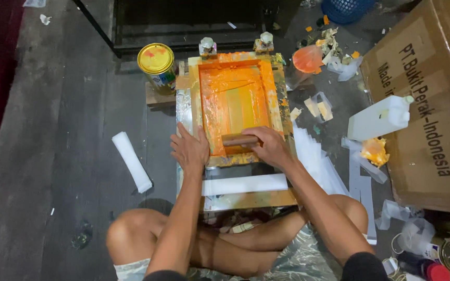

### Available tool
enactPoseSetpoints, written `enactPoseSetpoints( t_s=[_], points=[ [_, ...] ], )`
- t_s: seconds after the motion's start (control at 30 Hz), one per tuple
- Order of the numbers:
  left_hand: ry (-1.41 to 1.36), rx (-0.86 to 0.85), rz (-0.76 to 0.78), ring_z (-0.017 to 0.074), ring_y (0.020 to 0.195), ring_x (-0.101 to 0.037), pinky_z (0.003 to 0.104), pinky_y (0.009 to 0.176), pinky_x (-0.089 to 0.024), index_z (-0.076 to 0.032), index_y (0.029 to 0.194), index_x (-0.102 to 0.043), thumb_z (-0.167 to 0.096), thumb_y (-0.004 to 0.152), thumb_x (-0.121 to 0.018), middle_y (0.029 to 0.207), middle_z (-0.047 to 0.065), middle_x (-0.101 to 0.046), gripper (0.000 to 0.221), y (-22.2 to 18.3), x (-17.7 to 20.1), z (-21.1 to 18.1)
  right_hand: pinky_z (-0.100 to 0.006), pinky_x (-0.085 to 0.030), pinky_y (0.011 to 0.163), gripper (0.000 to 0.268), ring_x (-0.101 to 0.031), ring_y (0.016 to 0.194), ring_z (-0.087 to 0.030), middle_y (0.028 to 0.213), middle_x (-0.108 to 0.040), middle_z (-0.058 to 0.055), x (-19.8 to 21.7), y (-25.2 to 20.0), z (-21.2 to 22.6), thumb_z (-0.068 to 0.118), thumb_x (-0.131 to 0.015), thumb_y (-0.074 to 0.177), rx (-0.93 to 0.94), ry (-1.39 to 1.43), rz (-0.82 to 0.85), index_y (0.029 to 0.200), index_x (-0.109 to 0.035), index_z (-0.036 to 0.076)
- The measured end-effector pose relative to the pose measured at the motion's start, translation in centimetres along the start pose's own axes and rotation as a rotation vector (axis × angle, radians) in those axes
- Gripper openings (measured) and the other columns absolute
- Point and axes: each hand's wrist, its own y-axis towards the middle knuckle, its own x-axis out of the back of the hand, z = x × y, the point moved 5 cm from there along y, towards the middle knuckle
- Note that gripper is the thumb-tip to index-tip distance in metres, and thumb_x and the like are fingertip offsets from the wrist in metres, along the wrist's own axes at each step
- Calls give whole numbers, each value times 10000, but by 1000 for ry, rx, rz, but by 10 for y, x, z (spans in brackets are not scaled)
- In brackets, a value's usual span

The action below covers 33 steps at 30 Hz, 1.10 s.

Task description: Screen printing orange ink onto small white strips using a manual screen and squeegee

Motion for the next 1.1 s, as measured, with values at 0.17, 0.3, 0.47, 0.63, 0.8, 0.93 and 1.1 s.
enactPoseSetpoints(
  t_s=[0.17, 0.3, 0.47, 0.63, 0.8, 0.93, 1.1],
  points=[
    [40, 19, 34, 443, 1219, -464, 564, 953, -383, -101, 1588, -264, -681, 990, -322, 1315, 214, -440, 836, 13, -10, 6, -492, -565, 880, 386, -704, 973, -391, 1024, -762, -106, -4, -21, 0, 326, -810, 893, -82, 14, -27, 1250, -702, 225],
    [-18, -10, 19, 466, 1301, -447, 601, 1014, -388, -85, 1578, -297, -635, 997, -391, 1375, 261, -432, 806, 36, -10, -9, -454, -582, 802, 382, -710, 896, -359, 912, -732, -113, -3, -19, -4, 329, -846, 840, -51, -12, -33, 1191, -713, 261],
    [-66, -1, -23, 488, 1274, -466, 621, 1033, -380, -79, 1571, -318, -588, 1003, -419, 1326, 263, -455, 769, 23, 5, -25, -431, -575, 774, 270, -696, 864, -358, 879, -712, -136, 9, 0, -16, 151, -818, 814, -40, 32, -9, 1076, -755, 169],
    [-45, -20, -54, 497, 1266, -482, 666, 1048, -374, -67, 1573, -334, -556, 1001, -438, 1313, 278, -470, 760, 23, 4, -23, -490, -571, 682, 184, -666, 784, -428, 820, -648, -214, 20, 66, -15, 149, -818, 855, 15, -206, -152, 966, -698, 63],
    [-60, -24, -41, 448, 1163, -494, 573, 964, -383, -70, 1574, -308, -562, 1022, -379, 1274, 229, -454, 743, 24, 7, -26, -415, -559, 864, 191, -693, 1050, -311, 1101, -753, -32, 13, 106, -41, 139, -736, 907, 64, -151, -210, 1081, -718, 217],
    [-97, -25, -20, 457, 1167, -497, 562, 973, -376, -41, 1570, -311, -553, 1030, -364, 1277, 245, -470, 746, 19, 14, -30, -476, -561, 831, 198, -703, 996, -344, 1013, -749, -86, 2, 78, -35, 193, -753, 929, 54, -164, -166, 1119, -710, 225],
    [-62, -54, -74, 466, 1157, -500, 563, 924, -389, -53, 1565, -275, -575, 1033, -381, 1237, 240, -467, 753, 26, 1, -21, -511, -566, 862, 152, -694, 962, -420, 980, -753, -143, -7, 17, -5, 27, -661, 943, 141, -116, -132, 1055, -712, 117]
  ],
)
